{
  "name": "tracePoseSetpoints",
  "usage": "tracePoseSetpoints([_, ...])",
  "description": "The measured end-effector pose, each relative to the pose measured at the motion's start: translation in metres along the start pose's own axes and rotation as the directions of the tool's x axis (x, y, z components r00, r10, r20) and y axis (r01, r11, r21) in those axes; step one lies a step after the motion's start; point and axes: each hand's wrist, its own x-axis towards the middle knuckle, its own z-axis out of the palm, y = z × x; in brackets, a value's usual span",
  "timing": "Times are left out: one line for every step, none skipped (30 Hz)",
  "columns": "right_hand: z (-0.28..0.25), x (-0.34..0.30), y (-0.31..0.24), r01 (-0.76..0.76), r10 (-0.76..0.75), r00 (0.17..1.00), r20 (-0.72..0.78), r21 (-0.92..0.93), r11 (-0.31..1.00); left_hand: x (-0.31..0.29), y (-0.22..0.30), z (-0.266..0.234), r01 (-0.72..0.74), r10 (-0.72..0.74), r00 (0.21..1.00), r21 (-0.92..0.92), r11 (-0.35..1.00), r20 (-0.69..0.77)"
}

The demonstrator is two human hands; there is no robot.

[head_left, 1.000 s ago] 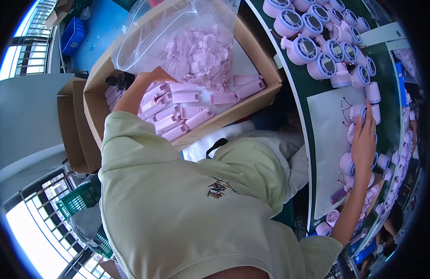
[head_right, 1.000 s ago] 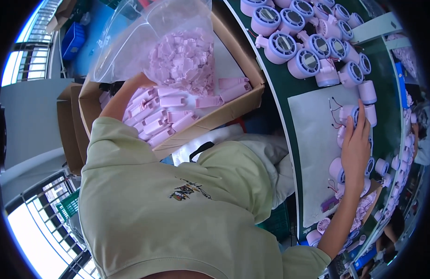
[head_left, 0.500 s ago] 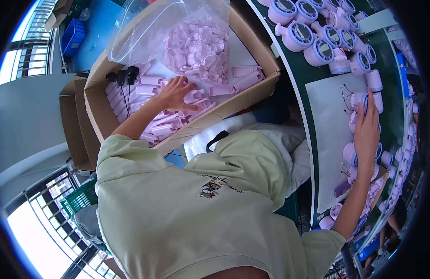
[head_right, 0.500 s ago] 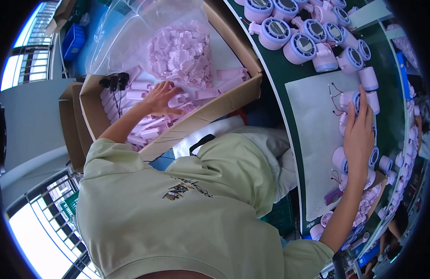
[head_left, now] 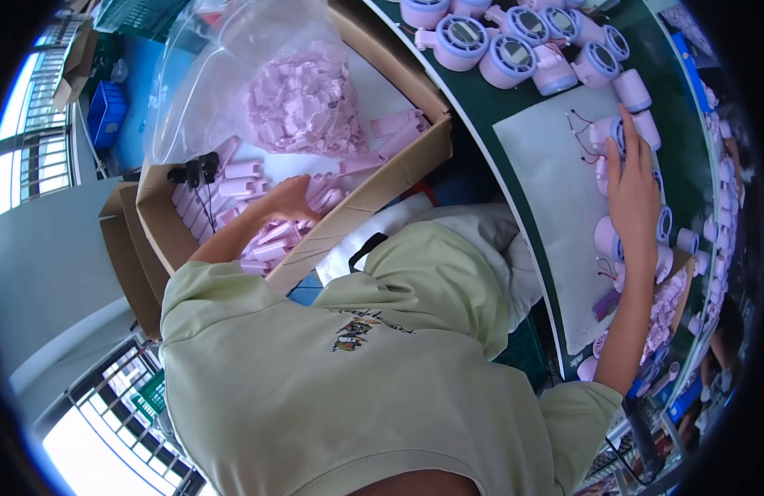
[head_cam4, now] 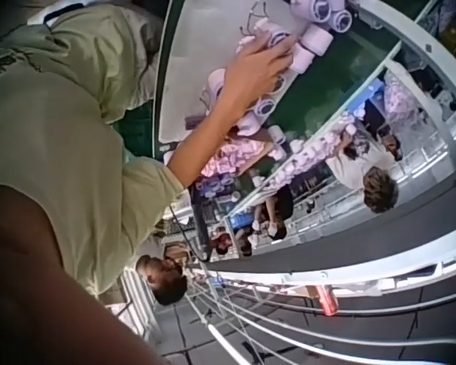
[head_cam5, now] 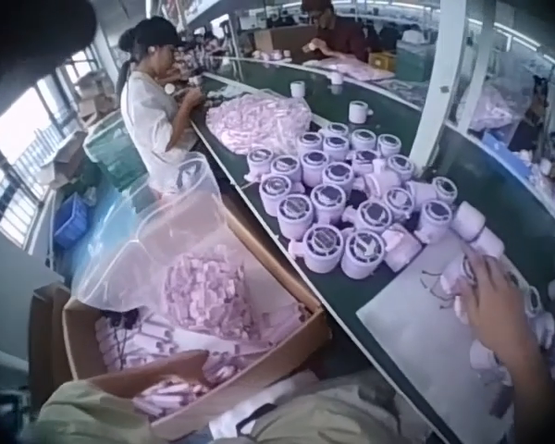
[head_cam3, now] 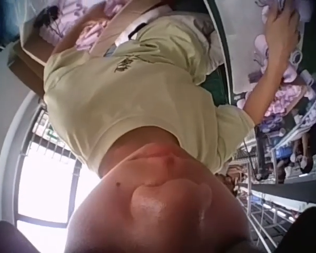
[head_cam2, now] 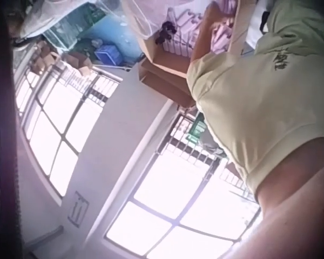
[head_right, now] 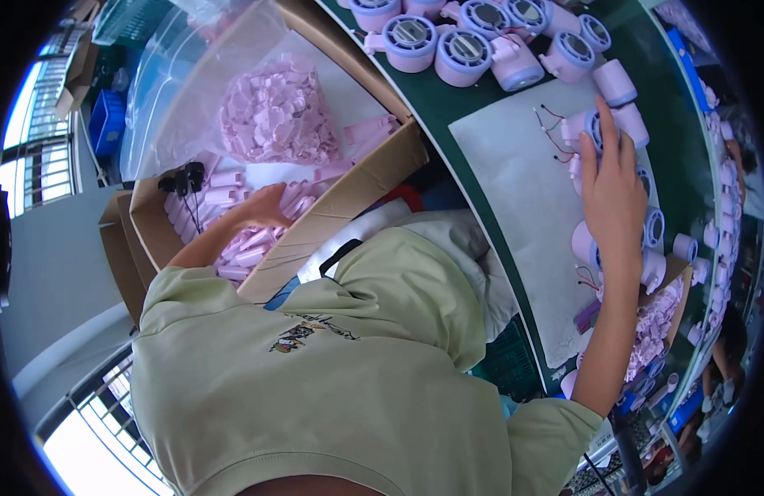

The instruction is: Assembling and testing handheld electric fans on a production line.

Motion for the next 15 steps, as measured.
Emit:
tracePoseSetpoints([0.000,0.000,-0.001,-0.029,0.029,1.000,-0.004,-0.022,0.999,-0.003,-0.002,0.002,0.035,-0.036,0.999,-0.057,0.998,-0.016])
tracePoseSetpoints([0.000,0.000,-0.001,-0.020,0.020,1.000,-0.007,-0.028,0.999,-0.005,-0.003,0.004,0.063,-0.067,0.997,-0.110,0.992,-0.027])
tracePoseSetpoints([0.000,-0.001,-0.001,-0.007,0.007,1.000,-0.009,-0.033,0.999,-0.007,-0.005,0.005,0.048,-0.055,0.996,-0.097,0.994,-0.069])
tracePoseSetpoints([0.000,-0.001,-0.003,-0.033,0.033,0.999,-0.013,-0.053,0.998,-0.009,-0.006,0.007,0.039,-0.049,0.993,-0.089,0.995,-0.112])
tracePoseSetpoints([0.000,-0.002,-0.004,-0.016,0.015,1.000,-0.021,-0.036,0.999,-0.008,-0.005,0.008,0.011,-0.019,0.994,-0.075,0.997,-0.106])
tracePoseSetpoints([-0.002,-0.003,-0.003,0.004,-0.005,0.999,-0.032,-0.017,1.000,-0.008,-0.003,0.007,-0.026,0.010,0.990,-0.105,0.994,-0.144])
tracePoseSetpoints([-0.001,-0.004,-0.003,-0.015,0.014,0.999,-0.037,-0.025,1.000,-0.010,-0.003,0.005,-0.054,0.029,0.983,-0.135,0.989,-0.184])
tracePoseSetpoints([0.000,-0.006,-0.002,-0.015,0.015,0.999,-0.035,-0.017,1.000,-0.012,-0.001,0.004,-0.082,0.044,0.974,-0.164,0.983,-0.222])
tracePoseSetpoints([0.000,-0.006,-0.002,-0.015,0.015,0.999,-0.036,-0.006,1.000,-0.012,0.001,0.004,-0.095,0.060,0.973,-0.148,0.984,-0.224])
tracePoseSetpoints([0.000,-0.006,-0.002,-0.015,0.015,0.999,-0.037,0.006,1.000,-0.012,0.002,0.004,-0.103,0.067,0.973,-0.155,0.982,-0.223])
tracePoseSetpoints([0.000,-0.005,-0.002,-0.031,0.031,0.998,-0.045,0.006,0.999,-0.011,0.002,0.004,-0.110,0.072,0.972,-0.162,0.981,-0.221])
tracePoseSetpoints([0.001,-0.004,-0.002,-0.027,0.027,0.999,-0.039,0.004,1.000,-0.012,0.004,0.002,-0.114,0.076,0.973,-0.169,0.979,-0.219])
tracePoseSetpoints([0.001,-0.004,-0.001,-0.022,0.022,0.999,-0.031,0.003,1.000,-0.014,0.006,-0.002,-0.119,0.084,0.972,-0.155,0.981,-0.218])
tracePoseSetpoints([0.002,-0.005,-0.001,-0.015,0.015,1.000,-0.022,0.004,1.000,-0.017,0.007,-0.005,-0.122,0.081,0.966,-0.156,0.980,-0.245])
tracePoseSetpoints([0.003,-0.005,0.000,-0.025,0.025,0.999,-0.024,0.010,1.000,-0.021,0.007,-0.008,-0.122,0.075,0.959,-0.159,0.980,-0.272])
